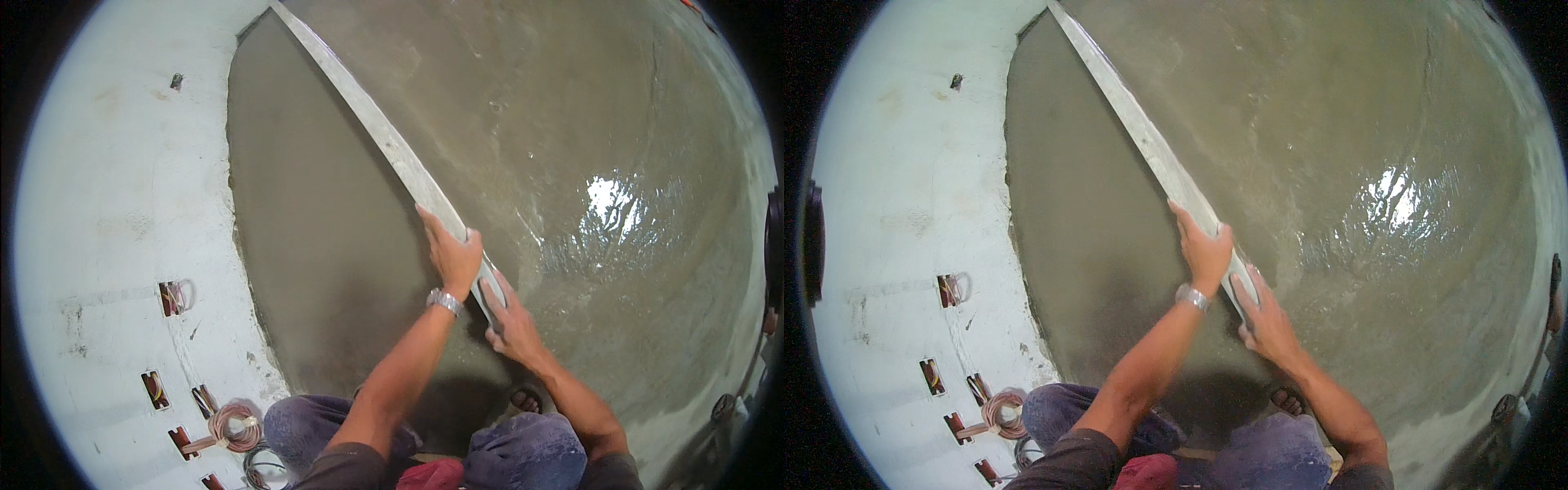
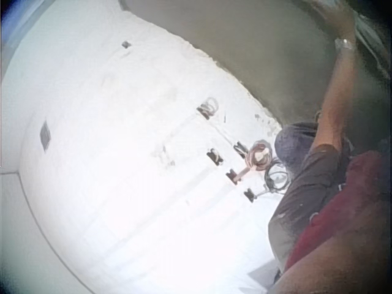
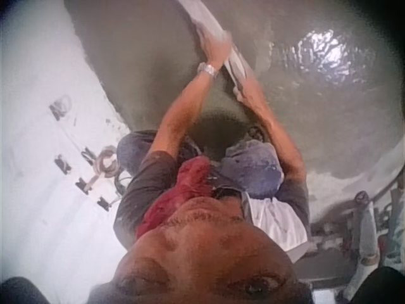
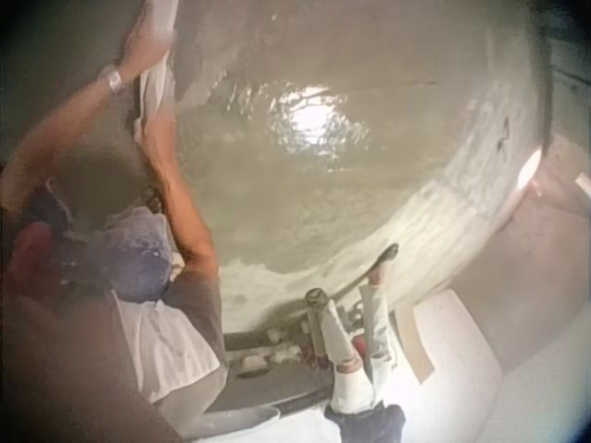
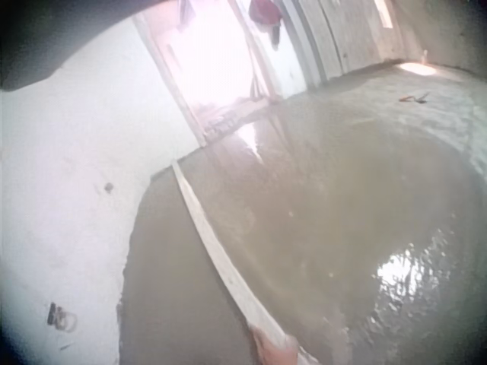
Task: The person uses a long straightedge to level and smooth a wet concrete floor. They repeatedly drag the straightedge across the surface to flatten high spots and fill low areas, occasionally using a trowel to fill gaps. The person works across the room, moving the straightedge in various directions to achieve a flat surface.
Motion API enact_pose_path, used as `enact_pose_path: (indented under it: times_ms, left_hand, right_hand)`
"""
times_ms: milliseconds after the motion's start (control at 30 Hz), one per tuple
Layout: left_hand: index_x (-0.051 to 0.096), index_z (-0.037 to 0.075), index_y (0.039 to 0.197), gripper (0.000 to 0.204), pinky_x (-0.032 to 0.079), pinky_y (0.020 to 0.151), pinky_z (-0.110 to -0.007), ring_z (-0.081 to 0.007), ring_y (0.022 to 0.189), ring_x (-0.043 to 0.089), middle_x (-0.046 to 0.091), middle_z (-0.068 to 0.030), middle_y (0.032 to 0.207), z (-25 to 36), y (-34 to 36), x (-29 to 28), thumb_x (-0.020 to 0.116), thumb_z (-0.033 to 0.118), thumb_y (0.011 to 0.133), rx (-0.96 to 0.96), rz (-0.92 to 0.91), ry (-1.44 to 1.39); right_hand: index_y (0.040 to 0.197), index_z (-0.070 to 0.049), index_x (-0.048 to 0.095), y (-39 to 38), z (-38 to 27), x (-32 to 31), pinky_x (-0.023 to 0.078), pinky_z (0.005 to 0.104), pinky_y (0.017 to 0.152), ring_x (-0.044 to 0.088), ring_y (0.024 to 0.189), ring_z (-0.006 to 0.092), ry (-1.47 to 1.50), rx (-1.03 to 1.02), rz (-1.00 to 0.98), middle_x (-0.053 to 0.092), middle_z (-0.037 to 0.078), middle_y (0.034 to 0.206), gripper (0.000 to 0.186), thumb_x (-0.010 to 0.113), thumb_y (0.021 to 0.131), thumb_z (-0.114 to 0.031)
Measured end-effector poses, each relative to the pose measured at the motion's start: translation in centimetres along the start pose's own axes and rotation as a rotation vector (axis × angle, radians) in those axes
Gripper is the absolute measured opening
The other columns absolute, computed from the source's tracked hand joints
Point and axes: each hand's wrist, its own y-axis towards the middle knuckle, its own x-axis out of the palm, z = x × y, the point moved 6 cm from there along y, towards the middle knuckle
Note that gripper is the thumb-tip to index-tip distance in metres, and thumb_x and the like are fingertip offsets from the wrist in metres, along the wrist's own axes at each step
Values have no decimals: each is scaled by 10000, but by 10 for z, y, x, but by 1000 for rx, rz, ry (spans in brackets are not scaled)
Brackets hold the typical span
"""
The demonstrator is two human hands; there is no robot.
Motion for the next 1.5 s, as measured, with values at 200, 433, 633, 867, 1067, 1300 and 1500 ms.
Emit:
enact_pose_path:
  times_ms: [200,433,633,867,1067,1300,1500]
  left_hand:
    - [16,-125,1475,980,258,1147,-446,-495,1370,292,252,-412,1457,9,33,0,645,130,769,-44,-4,-32]
    - [27,-147,1465,967,259,1149,-443,-495,1365,300,249,-410,1459,13,-14,7,640,139,774,19,2,-7]
    - [11,-110,1483,963,292,1135,-458,-493,1371,289,244,-397,1466,26,23,19,632,122,785,14,3,-5]
    - [-8,-109,1483,978,304,1129,-460,-494,1368,296,227,-398,1474,24,-17,24,638,125,786,24,-25,20]
    - [-12,-101,1484,992,327,1111,-473,-499,1350,324,235,-401,1468,39,24,31,647,138,782,7,-14,13]
    - [4,-128,1472,991,276,1136,-459,-507,1357,300,264,-406,1452,38,-8,33,652,154,777,0,-36,21]
    - [23,-132,1471,974,268,1139,-462,-503,1366,289,234,-404,1468,51,13,42,643,144,772,-12,-5,-39]
  right_hand:
    - [1519,-180,273,35,-1,-13,336,452,1128,337,1362,439,29,-19,24,226,230,1541,976,722,668,-21]
    - [1529,-186,248,-16,9,-13,339,440,1129,329,1373,428,-25,31,-39,211,201,1558,978,706,683,-12]
    - [1528,-194,253,22,10,-35,342,442,1134,343,1370,406,6,11,17,204,193,1564,965,695,691,-7]
    - [1525,-216,263,-16,20,-32,338,446,1142,345,1372,403,-2,47,-23,216,174,1563,975,711,682,-20]
    - [1521,-221,274,16,21,-47,347,449,1135,341,1375,403,-34,19,39,234,174,1557,981,719,671,-18]
    - [1519,-211,277,-14,23,-48,344,453,1132,344,1373,402,-34,53,-8,243,176,1552,974,713,671,-12]
    - [1521,-214,272,6,26,-64,352,454,1125,349,1367,404,-47,29,30,247,170,1551,984,728,672,-19]
